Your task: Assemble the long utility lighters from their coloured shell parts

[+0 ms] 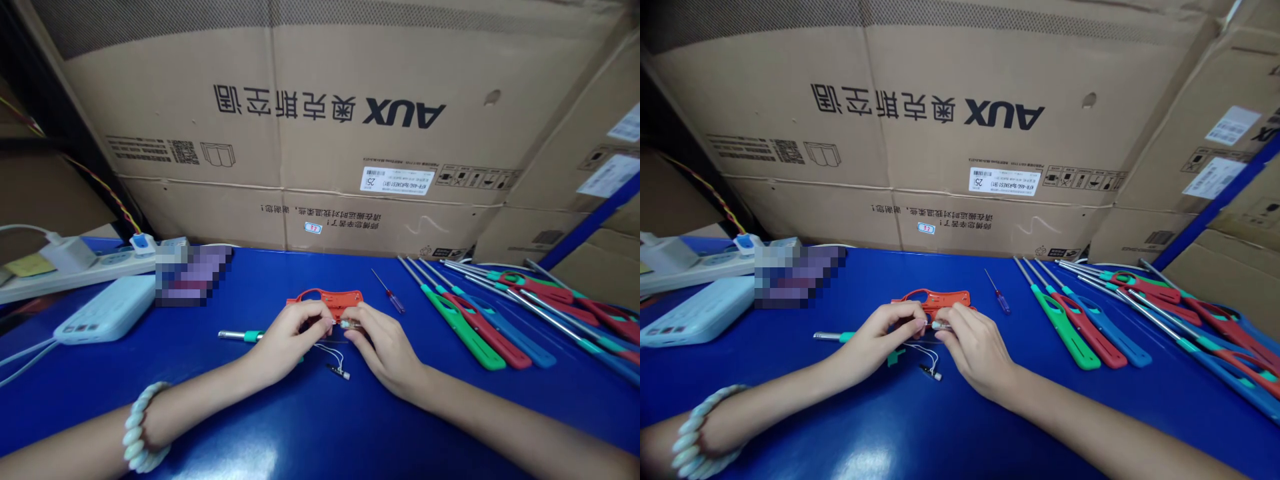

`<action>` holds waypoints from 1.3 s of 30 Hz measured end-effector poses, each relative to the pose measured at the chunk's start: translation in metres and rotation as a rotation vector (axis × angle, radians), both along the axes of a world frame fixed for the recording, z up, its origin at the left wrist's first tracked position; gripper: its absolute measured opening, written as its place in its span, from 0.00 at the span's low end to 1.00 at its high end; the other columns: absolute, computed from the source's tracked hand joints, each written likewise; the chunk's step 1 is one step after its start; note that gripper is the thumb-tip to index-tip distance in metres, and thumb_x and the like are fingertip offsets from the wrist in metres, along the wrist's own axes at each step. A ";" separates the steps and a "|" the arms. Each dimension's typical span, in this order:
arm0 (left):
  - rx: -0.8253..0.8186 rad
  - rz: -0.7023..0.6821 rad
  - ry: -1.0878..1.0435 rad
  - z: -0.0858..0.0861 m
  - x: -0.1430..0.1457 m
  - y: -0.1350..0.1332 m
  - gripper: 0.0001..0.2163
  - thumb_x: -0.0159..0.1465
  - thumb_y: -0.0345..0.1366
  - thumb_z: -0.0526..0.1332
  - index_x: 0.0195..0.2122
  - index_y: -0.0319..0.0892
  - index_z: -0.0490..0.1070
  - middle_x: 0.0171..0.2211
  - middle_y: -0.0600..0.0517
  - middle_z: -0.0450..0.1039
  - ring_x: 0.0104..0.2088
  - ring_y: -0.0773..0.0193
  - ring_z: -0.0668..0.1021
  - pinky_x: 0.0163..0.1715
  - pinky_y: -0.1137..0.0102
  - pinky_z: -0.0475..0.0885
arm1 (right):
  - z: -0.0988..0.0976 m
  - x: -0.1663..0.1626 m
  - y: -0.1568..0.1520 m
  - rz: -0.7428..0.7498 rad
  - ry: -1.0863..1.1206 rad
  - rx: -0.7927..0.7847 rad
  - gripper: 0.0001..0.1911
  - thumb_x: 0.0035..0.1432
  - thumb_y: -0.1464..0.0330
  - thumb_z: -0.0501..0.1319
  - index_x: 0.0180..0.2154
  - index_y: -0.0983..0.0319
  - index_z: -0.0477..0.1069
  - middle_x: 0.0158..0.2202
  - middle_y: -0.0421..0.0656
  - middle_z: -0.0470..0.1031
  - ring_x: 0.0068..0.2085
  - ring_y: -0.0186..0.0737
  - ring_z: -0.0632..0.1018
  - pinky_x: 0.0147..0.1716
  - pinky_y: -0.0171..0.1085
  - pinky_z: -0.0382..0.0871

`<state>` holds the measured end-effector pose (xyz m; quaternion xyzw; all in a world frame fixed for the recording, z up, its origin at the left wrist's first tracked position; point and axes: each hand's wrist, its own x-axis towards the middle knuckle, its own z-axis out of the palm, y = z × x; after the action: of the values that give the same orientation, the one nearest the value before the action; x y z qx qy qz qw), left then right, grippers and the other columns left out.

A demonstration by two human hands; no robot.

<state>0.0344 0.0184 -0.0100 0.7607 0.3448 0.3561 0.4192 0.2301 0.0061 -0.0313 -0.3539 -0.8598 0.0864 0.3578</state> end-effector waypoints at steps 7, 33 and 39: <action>0.066 -0.014 0.047 0.001 0.000 -0.002 0.12 0.66 0.34 0.52 0.25 0.39 0.64 0.25 0.56 0.64 0.27 0.68 0.65 0.29 0.73 0.59 | 0.001 0.000 -0.001 0.014 -0.071 0.043 0.13 0.69 0.67 0.45 0.42 0.63 0.67 0.36 0.47 0.72 0.38 0.42 0.73 0.37 0.39 0.67; 0.168 -0.069 0.194 0.015 0.002 -0.006 0.12 0.67 0.31 0.52 0.26 0.39 0.67 0.27 0.54 0.69 0.29 0.66 0.70 0.32 0.73 0.63 | -0.002 -0.004 0.000 -0.105 -0.230 0.341 0.21 0.71 0.65 0.40 0.31 0.62 0.66 0.27 0.44 0.72 0.27 0.39 0.69 0.28 0.37 0.56; 0.285 -0.031 0.313 0.004 0.001 0.007 0.03 0.64 0.30 0.59 0.34 0.40 0.72 0.33 0.53 0.73 0.34 0.63 0.73 0.35 0.71 0.65 | 0.001 0.000 0.000 -0.165 -0.052 0.098 0.15 0.70 0.66 0.42 0.34 0.61 0.64 0.29 0.42 0.72 0.28 0.39 0.71 0.29 0.36 0.59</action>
<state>0.0350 0.0256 -0.0062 0.8636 0.3399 0.2722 0.2540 0.2297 0.0066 -0.0299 -0.4076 -0.8400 0.0052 0.3580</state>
